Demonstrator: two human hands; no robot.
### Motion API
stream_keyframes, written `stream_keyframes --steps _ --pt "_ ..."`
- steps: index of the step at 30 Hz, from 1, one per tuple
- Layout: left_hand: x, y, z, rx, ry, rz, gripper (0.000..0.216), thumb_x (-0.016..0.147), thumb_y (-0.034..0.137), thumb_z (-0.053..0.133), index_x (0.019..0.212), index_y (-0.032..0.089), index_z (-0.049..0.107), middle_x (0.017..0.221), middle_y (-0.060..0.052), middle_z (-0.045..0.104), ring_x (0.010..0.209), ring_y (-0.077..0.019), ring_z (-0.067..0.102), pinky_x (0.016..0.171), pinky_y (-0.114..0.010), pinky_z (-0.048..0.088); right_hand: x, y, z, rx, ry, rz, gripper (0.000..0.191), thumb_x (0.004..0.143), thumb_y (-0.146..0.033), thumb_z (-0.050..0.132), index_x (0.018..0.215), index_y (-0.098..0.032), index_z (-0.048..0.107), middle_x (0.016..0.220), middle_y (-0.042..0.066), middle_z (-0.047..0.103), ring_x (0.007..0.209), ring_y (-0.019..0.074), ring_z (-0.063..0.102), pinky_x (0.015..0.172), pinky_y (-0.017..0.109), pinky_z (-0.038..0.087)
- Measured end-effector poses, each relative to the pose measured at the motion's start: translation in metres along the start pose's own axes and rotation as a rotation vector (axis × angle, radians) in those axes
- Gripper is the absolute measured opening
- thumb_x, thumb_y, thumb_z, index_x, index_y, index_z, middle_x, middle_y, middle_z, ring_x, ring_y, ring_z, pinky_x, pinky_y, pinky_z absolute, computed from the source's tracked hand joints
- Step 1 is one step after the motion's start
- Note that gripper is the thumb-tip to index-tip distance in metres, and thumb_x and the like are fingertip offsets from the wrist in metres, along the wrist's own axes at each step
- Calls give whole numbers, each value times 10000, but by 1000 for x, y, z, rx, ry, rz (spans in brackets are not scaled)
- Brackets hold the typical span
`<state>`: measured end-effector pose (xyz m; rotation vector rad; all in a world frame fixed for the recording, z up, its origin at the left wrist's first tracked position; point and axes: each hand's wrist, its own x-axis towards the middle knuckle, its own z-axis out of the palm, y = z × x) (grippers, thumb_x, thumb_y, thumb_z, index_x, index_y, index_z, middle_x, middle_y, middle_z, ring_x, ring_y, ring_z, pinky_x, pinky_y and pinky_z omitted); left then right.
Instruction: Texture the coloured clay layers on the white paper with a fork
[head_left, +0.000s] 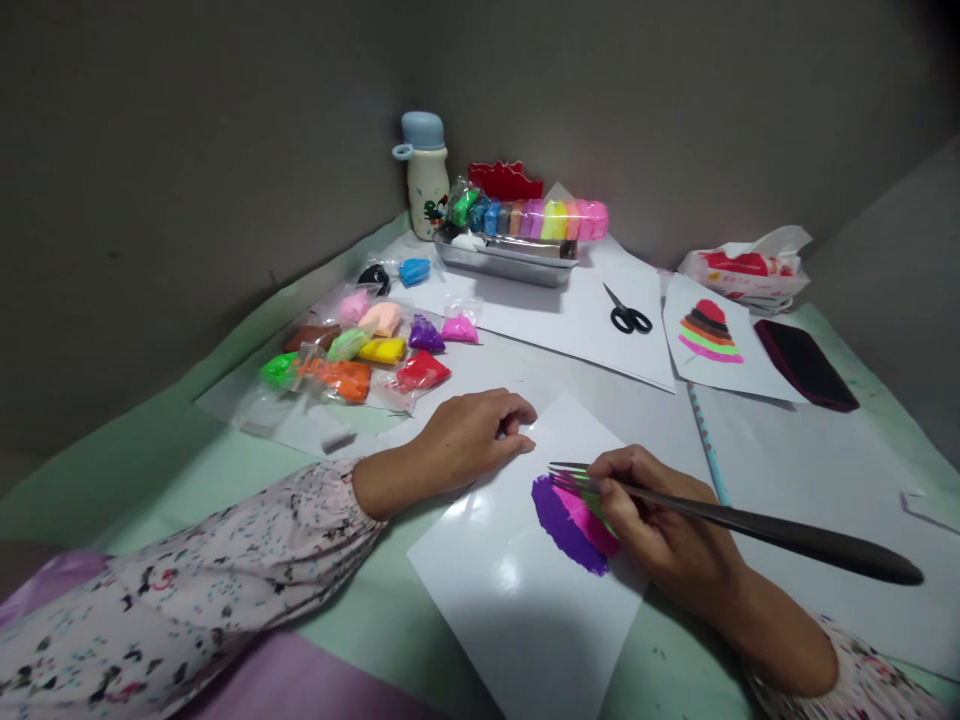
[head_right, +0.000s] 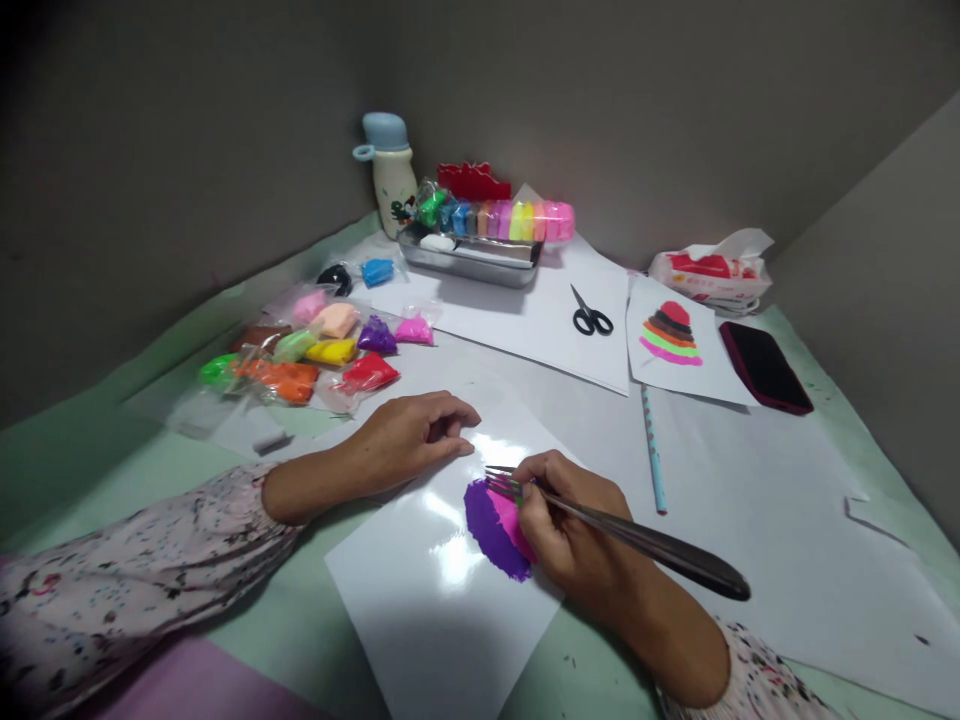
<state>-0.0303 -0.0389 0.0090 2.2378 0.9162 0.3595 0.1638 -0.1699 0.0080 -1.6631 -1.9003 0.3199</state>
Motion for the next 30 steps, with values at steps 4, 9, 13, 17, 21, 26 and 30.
stream_keyframes --steps 4,9,13,17,21,26,30 --pt "0 1 0 1 -10 -10 269 798 310 596 1045 211 638 884 -16 663 758 -152 565 669 -272 407 0 1 2 19 2 10 83 880 -213 459 886 -241 537 639 -11 612 564 164 584 496 289 416" --pt "1 0 0 12 -4 -6 267 799 313 597 1040 209 640 870 -12 660 736 -148 557 656 -273 399 0 3 3 26 -19 42 91 873 -203 464 879 -252 541 657 -10 620 568 165 584 488 288 414" --pt "0 0 1 12 4 1 263 802 318 594 1036 207 639 861 -11 655 737 -149 555 659 -275 398 0 2 4 8 -8 48 92 873 -202 466 878 -253 543 651 -14 613 568 163 581 512 294 421" --pt "0 0 0 8 -1 1 267 804 312 592 1046 207 634 869 -12 656 749 -151 559 671 -278 401 2 0 4 -6 -8 46 91 873 -206 464 869 -248 546 640 -12 603 559 164 572 534 302 433" --pt "0 0 1 5 1 7 264 807 313 591 1045 208 630 862 -12 657 745 -150 561 669 -278 401 4 -2 3 -12 -3 27 104 884 -211 449 883 -243 548 628 -14 594 525 155 544 541 302 435" --pt "0 0 1 10 -3 8 262 806 306 592 1045 207 632 868 -12 659 744 -148 561 669 -277 401 2 1 3 -3 40 7 101 880 -204 465 898 -242 557 633 -31 586 506 127 530 529 270 429" --pt "0 -1 0 18 -4 7 263 806 307 592 1046 205 634 870 -12 659 744 -147 560 663 -274 400 1 3 3 -11 19 -6 102 880 -196 459 874 -224 557 679 -14 610 557 131 557 548 269 426"
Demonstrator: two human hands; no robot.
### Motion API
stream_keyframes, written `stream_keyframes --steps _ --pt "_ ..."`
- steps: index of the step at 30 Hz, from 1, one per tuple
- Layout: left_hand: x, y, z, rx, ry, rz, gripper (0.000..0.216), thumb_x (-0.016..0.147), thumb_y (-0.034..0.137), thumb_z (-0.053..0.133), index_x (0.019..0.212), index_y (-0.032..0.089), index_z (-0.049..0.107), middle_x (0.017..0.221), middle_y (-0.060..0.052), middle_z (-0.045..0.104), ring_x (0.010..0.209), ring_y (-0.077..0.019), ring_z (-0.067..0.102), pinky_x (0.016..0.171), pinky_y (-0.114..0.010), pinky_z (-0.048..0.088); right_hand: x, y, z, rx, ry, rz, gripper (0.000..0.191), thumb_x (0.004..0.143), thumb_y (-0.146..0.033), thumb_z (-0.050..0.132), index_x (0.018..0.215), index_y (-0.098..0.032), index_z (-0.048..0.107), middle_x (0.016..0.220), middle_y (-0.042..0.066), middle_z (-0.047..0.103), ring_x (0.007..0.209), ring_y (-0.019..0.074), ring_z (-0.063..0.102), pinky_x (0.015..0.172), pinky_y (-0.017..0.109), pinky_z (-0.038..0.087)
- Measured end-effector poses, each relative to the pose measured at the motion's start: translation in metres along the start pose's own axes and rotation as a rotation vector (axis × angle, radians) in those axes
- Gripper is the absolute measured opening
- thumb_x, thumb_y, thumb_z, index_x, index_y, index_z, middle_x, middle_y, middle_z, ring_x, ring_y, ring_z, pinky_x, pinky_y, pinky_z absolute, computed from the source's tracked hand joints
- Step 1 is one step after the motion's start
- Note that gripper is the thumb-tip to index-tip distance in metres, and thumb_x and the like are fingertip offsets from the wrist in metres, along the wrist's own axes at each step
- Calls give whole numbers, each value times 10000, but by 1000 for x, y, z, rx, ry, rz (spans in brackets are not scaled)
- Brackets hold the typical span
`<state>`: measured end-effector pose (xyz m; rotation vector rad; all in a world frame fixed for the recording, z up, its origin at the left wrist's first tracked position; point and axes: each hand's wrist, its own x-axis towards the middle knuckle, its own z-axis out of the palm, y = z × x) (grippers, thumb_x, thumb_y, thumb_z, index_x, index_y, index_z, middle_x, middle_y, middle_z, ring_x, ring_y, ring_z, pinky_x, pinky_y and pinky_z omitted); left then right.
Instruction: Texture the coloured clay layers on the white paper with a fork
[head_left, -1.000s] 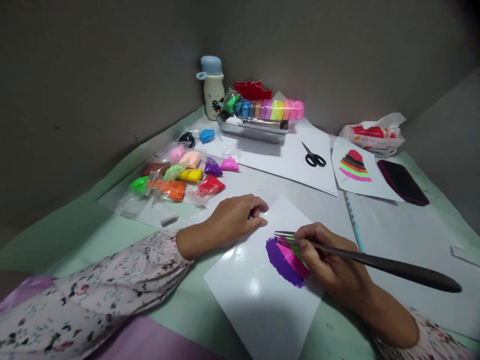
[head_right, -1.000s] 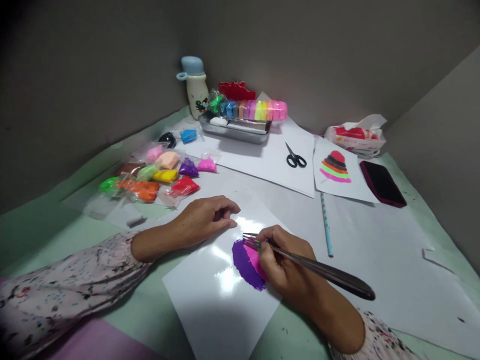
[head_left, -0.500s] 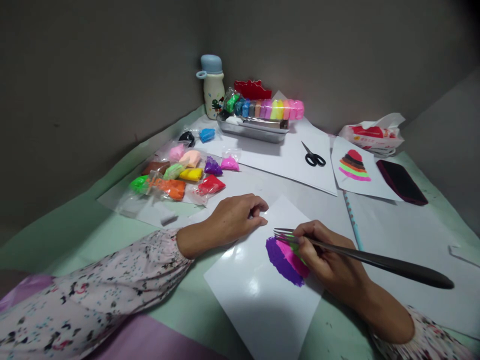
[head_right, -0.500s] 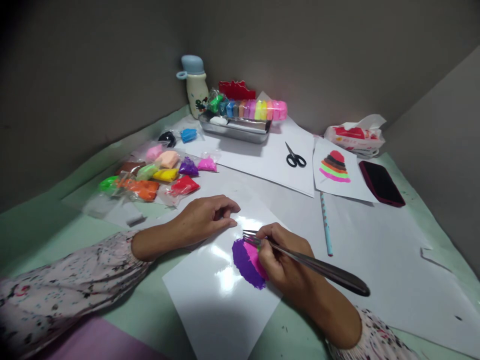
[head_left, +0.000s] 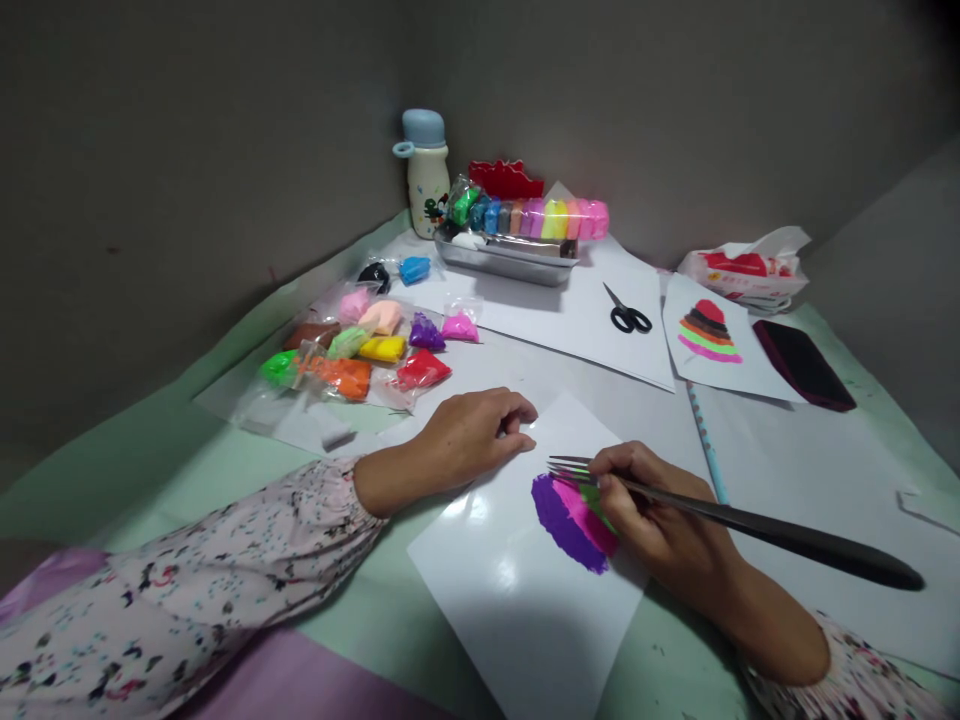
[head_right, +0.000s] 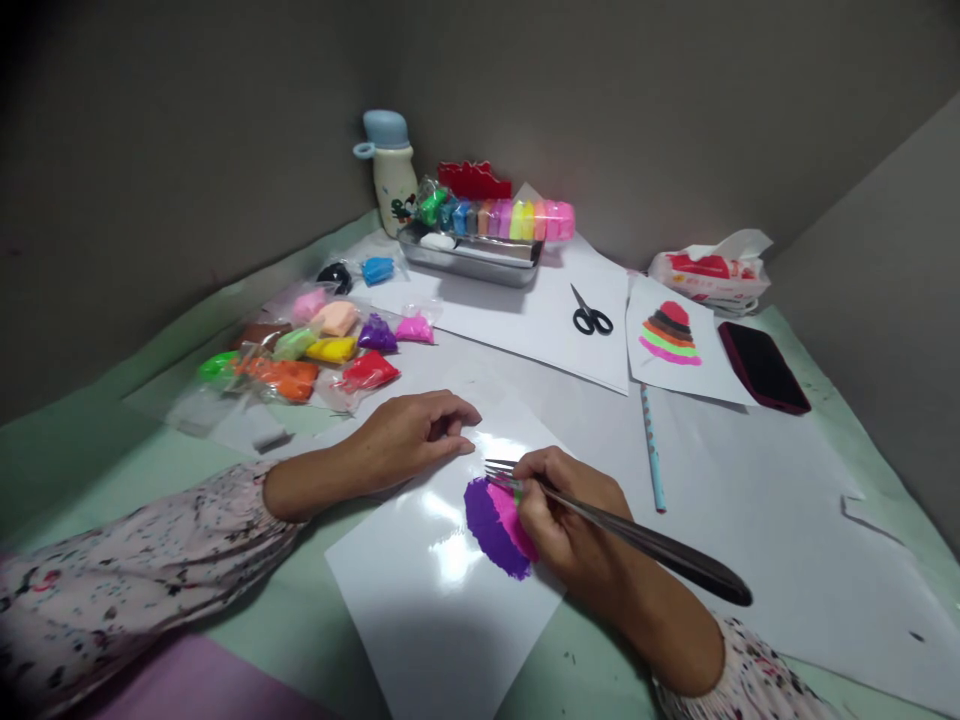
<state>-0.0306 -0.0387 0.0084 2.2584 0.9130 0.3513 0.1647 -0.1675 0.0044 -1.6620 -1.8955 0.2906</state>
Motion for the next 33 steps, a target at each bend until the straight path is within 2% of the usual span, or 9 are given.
stream_keyframes --steps 8,15,33 --pt "0 0 0 6 3 -1 265 808 308 598 1048 204 636 869 -9 656 747 -146 558 665 -273 404 0 -4 2 65 15 -15 97 877 -188 478 882 -229 566 644 -37 569 524 107 508 535 246 399" --pt "0 -1 2 -3 15 4 263 805 313 607 1045 211 638 884 -10 664 761 -148 564 674 -274 409 0 -2 4 56 31 -58 116 876 -163 469 881 -214 573 706 -17 610 575 110 540 563 250 407" --pt "-1 -2 2 12 28 16 259 806 315 603 1043 217 643 899 -10 672 768 -150 569 671 -273 408 1 -5 2 66 28 -32 106 872 -157 482 881 -216 569 616 -44 535 514 102 479 527 250 378"
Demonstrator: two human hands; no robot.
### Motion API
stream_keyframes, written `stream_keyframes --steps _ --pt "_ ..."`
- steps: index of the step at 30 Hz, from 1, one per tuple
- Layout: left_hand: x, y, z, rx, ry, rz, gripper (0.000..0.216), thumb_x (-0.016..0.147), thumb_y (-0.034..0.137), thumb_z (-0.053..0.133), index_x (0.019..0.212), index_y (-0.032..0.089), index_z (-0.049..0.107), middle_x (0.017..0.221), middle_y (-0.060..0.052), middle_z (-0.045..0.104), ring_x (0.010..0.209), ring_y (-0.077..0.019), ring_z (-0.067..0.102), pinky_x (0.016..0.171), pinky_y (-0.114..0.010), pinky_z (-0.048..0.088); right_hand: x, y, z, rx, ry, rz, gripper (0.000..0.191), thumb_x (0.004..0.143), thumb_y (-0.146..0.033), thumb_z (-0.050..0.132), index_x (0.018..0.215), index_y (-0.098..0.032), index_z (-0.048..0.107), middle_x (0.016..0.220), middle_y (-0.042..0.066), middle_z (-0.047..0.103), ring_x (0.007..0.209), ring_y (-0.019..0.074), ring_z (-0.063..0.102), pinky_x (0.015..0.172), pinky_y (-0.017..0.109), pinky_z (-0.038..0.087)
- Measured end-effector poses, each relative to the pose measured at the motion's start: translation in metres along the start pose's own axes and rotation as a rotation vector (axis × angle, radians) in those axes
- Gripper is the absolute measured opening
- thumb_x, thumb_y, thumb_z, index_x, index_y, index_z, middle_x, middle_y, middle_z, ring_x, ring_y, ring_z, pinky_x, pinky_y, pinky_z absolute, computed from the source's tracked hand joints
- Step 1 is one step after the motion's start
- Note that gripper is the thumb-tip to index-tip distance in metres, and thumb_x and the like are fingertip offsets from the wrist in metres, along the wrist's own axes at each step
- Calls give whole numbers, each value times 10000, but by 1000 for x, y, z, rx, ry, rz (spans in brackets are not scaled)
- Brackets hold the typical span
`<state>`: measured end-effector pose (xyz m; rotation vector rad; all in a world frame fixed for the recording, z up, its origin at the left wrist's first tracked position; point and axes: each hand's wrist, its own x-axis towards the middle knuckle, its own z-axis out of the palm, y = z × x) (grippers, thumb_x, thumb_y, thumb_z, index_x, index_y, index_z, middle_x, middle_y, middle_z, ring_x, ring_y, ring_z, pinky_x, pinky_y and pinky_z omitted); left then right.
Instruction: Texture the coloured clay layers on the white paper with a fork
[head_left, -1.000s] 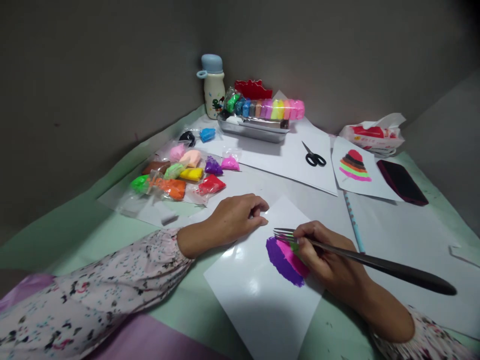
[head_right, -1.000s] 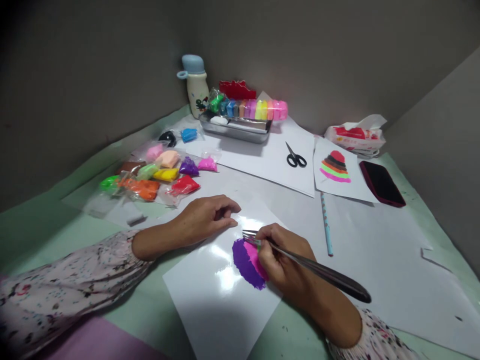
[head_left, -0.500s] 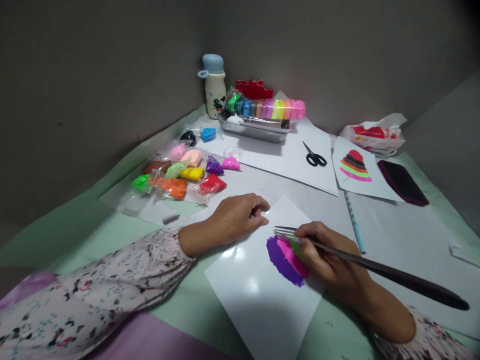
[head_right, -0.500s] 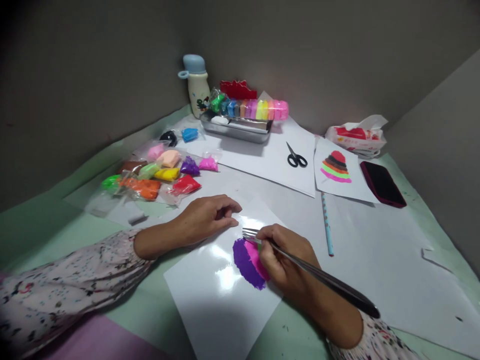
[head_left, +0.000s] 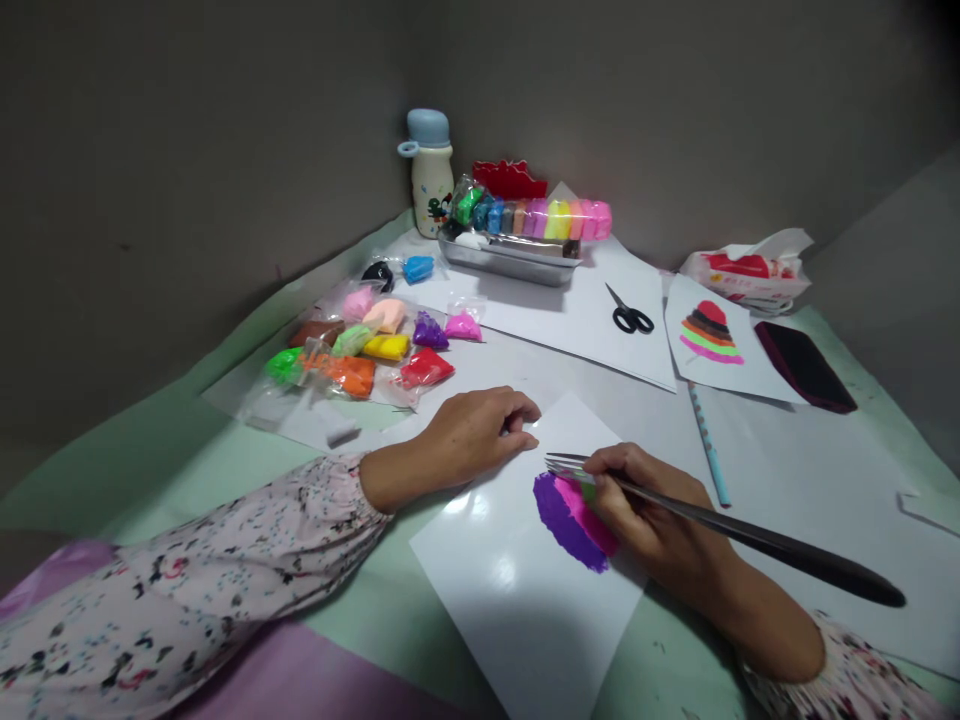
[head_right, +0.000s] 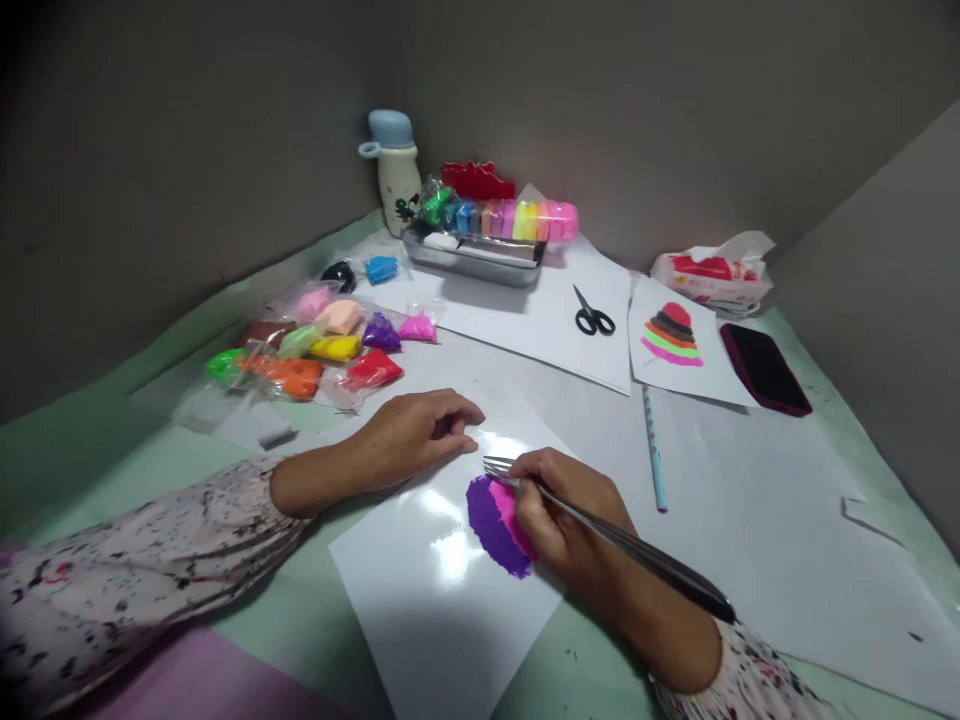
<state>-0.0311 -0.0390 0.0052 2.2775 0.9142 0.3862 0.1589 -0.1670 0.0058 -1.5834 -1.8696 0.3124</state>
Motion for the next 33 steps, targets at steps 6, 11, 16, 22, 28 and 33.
stream_keyframes --steps 6,11,16,22,28,33 --pt "0 -1 0 -3 -5 2 255 807 314 603 1041 219 640 892 -6 670 760 -147 567 664 -272 405 -1 3 0 -9 -9 -5 103 870 -153 485 883 -219 563 631 -45 550 520 100 491 533 245 389" --pt "-1 -1 0 2 4 6 253 807 321 606 1037 223 642 897 -6 674 770 -149 570 674 -274 407 1 1 1 -18 25 -19 98 864 -165 484 870 -210 571 643 -36 565 535 104 509 538 241 400" --pt "-1 -1 0 1 0 13 250 812 320 598 1036 219 643 899 -10 675 777 -153 574 683 -276 410 1 -1 0 -9 6 -3 111 869 -188 475 876 -210 584 633 -32 572 517 108 511 521 245 401" --pt "-1 0 -1 -4 -3 1 248 812 304 597 1039 219 645 914 -15 679 780 -152 578 690 -275 413 0 2 1 -13 -8 -5 103 870 -179 479 884 -214 575 650 -30 573 523 113 514 522 253 395" --pt "-1 -1 0 -4 -2 6 247 812 316 602 1034 217 644 909 -15 680 775 -152 577 683 -276 410 0 3 0 -18 -13 7 104 865 -171 486 892 -215 576 641 -37 568 510 107 501 516 247 392" --pt "-1 -2 0 4 -1 10 250 812 321 602 1037 220 642 909 -11 677 778 -152 577 677 -274 406 0 0 0 -24 12 -3 96 866 -183 485 878 -212 576 612 -39 555 502 107 497 523 249 400"
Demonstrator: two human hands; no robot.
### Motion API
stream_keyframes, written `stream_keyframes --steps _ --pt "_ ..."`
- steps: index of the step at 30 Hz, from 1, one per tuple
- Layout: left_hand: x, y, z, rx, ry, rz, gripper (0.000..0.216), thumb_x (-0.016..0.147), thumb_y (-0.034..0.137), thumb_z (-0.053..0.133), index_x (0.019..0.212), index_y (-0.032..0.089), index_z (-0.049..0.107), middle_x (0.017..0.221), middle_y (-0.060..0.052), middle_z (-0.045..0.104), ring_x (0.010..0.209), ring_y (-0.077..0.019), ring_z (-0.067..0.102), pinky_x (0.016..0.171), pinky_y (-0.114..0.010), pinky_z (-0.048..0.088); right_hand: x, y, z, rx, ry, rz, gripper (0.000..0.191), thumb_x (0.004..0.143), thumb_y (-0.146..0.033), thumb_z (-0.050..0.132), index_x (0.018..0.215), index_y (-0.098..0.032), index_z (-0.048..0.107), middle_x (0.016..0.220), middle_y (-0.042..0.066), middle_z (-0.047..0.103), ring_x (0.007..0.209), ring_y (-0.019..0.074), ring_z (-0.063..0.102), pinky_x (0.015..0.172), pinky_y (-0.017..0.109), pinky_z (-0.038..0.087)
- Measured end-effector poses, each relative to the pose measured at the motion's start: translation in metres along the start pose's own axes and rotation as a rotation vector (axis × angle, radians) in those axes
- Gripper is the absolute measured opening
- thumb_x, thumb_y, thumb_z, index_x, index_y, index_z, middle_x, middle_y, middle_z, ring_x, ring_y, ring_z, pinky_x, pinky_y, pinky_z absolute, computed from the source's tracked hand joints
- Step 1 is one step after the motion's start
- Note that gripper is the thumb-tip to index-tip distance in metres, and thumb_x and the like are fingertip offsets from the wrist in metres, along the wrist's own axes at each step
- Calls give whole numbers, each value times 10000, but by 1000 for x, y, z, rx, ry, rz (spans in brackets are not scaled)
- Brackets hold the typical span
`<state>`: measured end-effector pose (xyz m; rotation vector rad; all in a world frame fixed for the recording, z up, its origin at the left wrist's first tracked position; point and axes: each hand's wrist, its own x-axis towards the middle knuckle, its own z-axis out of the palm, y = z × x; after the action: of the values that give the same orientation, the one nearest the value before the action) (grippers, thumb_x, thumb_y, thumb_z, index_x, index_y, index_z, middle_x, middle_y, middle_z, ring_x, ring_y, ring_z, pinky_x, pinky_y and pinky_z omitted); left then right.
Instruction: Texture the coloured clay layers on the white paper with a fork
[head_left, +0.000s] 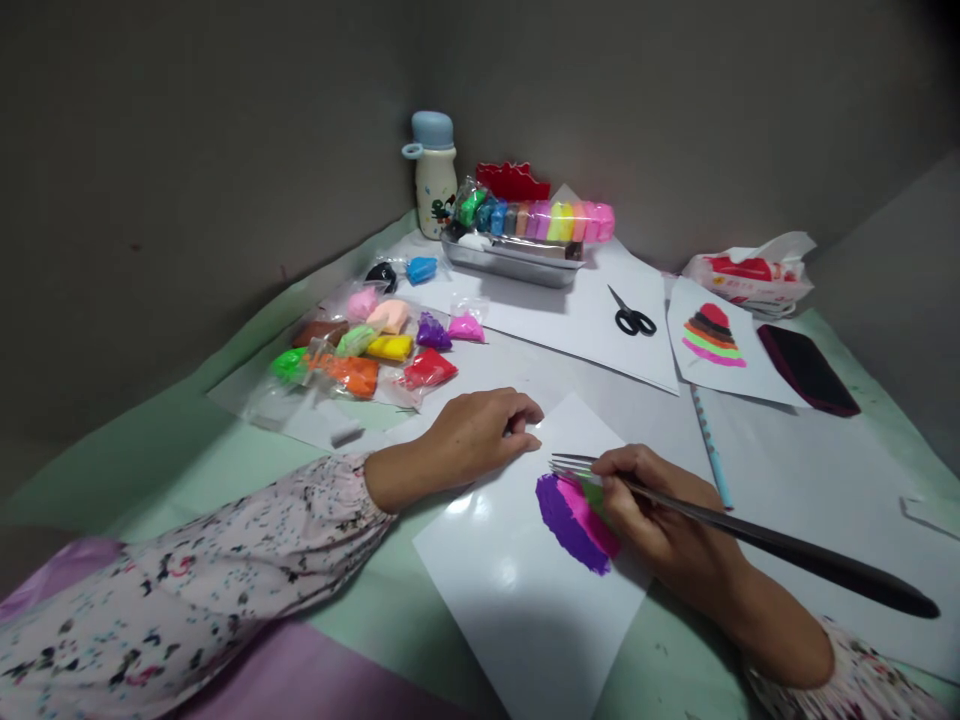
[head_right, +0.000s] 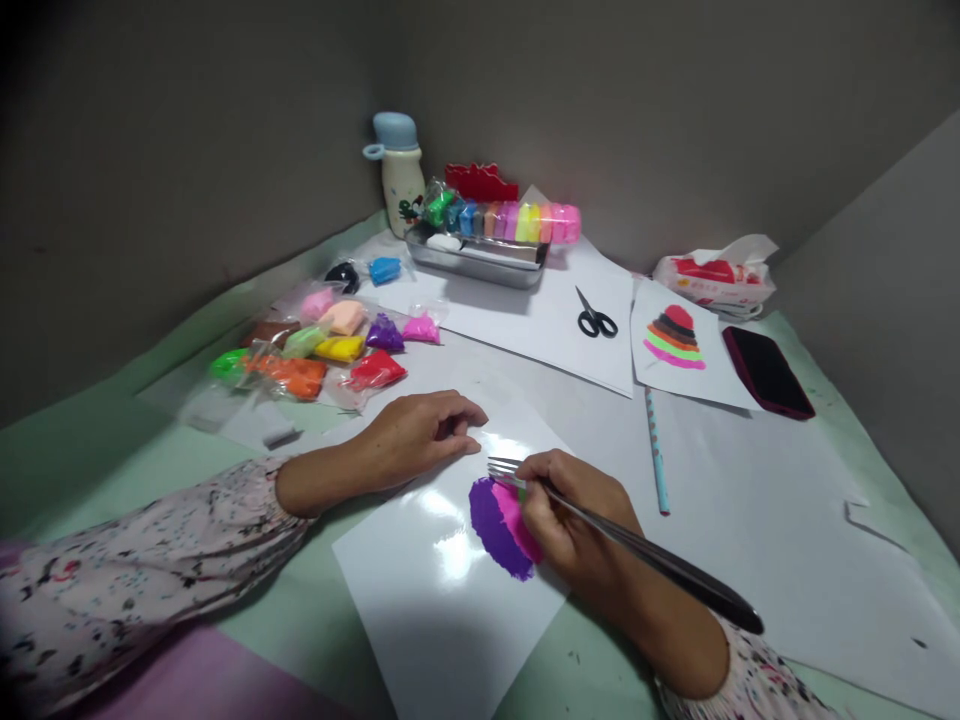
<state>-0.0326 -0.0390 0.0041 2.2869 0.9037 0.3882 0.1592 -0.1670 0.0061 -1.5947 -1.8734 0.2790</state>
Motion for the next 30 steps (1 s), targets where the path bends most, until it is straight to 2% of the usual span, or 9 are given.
stream_keyframes --steps 6,30 --pt "0 0 0 -10 -10 -1 245 810 308 601 1034 217 640 907 -14 677 776 -153 574 683 -277 409 1 -1 1 -3 -2 -15 104 867 -187 479 861 -213 579 641 -25 593 509 110 517 521 247 413" --pt "0 1 -1 -10 -9 -2 244 809 308 595 1030 219 649 910 -15 674 777 -156 571 679 -276 407 2 1 0 -33 2 -4 102 855 -194 483 856 -214 583 591 -38 570 467 108 503 475 236 396"
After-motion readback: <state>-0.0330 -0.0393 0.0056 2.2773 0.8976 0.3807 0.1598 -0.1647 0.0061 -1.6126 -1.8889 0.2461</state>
